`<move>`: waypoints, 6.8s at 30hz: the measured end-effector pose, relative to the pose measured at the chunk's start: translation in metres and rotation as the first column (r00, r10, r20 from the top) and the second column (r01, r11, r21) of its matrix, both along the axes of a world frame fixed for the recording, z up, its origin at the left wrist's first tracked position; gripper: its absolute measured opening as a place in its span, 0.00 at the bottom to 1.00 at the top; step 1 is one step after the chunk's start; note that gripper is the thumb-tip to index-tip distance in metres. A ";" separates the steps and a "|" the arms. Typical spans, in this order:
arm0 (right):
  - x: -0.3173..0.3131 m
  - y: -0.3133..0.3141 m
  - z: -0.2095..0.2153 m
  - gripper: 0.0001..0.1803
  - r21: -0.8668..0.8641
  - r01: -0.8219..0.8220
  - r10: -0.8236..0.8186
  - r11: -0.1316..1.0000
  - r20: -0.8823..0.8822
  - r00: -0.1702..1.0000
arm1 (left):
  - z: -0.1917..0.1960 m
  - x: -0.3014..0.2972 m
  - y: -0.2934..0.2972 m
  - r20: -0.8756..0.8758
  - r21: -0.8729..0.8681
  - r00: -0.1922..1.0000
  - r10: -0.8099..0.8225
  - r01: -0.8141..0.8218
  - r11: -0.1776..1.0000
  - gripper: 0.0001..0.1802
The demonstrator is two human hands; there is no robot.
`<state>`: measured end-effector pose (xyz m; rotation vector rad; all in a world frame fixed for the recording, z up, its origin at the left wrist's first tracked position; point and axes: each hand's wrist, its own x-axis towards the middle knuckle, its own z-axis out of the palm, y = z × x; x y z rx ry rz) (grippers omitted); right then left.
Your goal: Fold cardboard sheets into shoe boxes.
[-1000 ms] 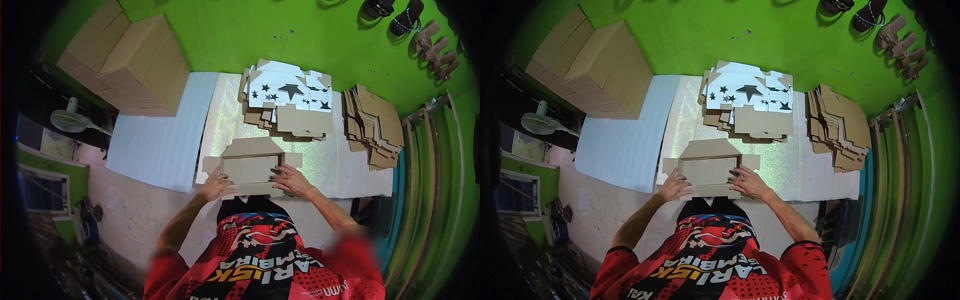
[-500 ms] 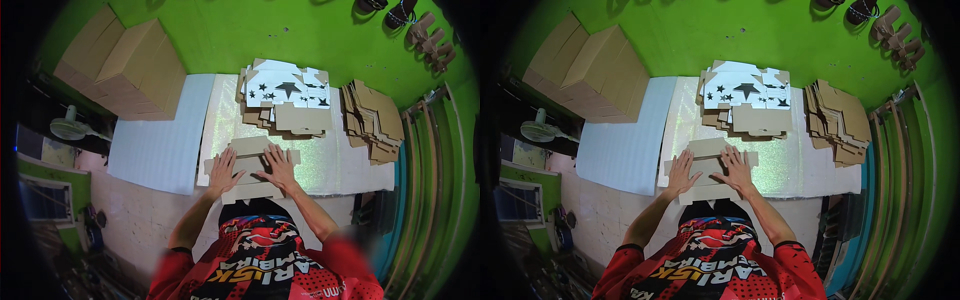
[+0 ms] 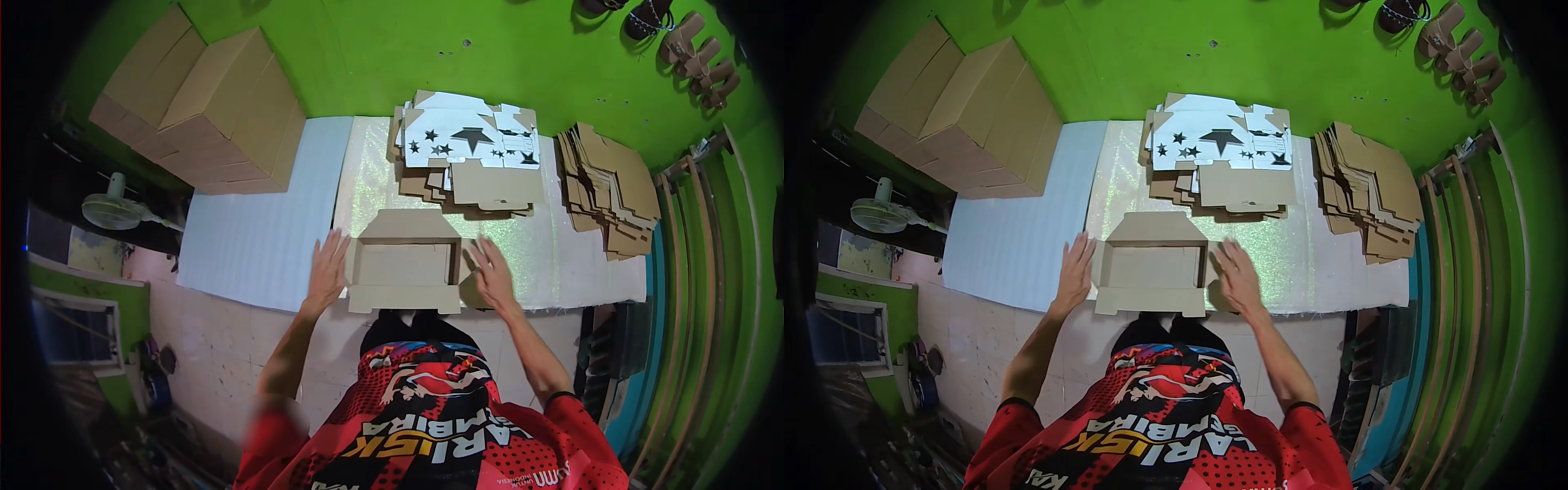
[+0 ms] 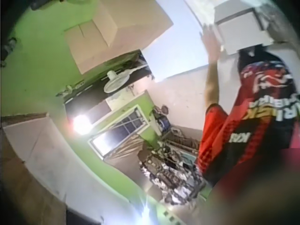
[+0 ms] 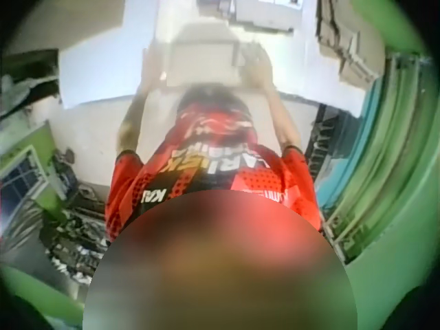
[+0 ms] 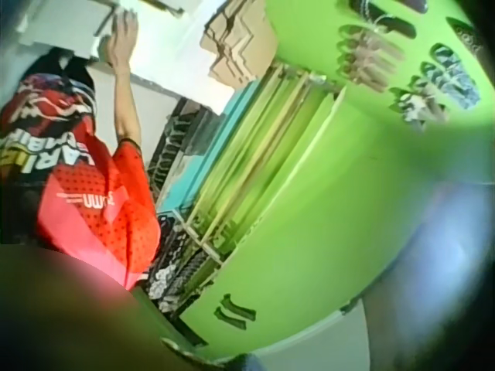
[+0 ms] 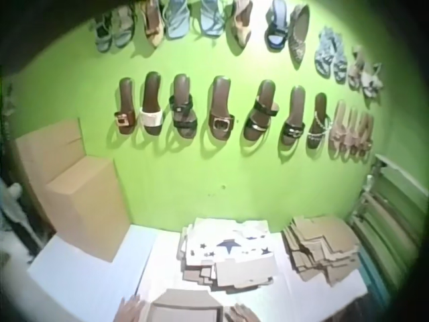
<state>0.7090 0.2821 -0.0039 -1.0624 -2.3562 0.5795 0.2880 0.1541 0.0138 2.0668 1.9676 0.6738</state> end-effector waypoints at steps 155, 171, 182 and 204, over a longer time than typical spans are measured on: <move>-0.058 0.039 0.006 0.21 -0.105 0.170 -0.175 0.980 -0.037 0.984 | -0.025 -0.021 0.065 0.588 -0.291 0.802 0.106 0.088 0.953 0.30; -0.107 0.024 0.009 0.37 0.033 -0.050 0.036 0.998 0.326 0.945 | -0.021 0.029 0.063 -0.059 -0.261 0.988 -0.145 0.126 0.957 0.34; -0.105 0.037 0.009 0.40 0.026 -0.032 0.026 0.999 0.213 0.977 | -0.033 0.039 0.058 -0.185 -0.223 0.977 -0.103 0.061 0.973 0.36; -0.109 0.048 0.003 0.34 -0.139 0.061 -0.044 0.988 0.127 0.991 | -0.043 0.096 0.023 -0.201 -0.070 0.920 -0.337 0.330 0.941 0.31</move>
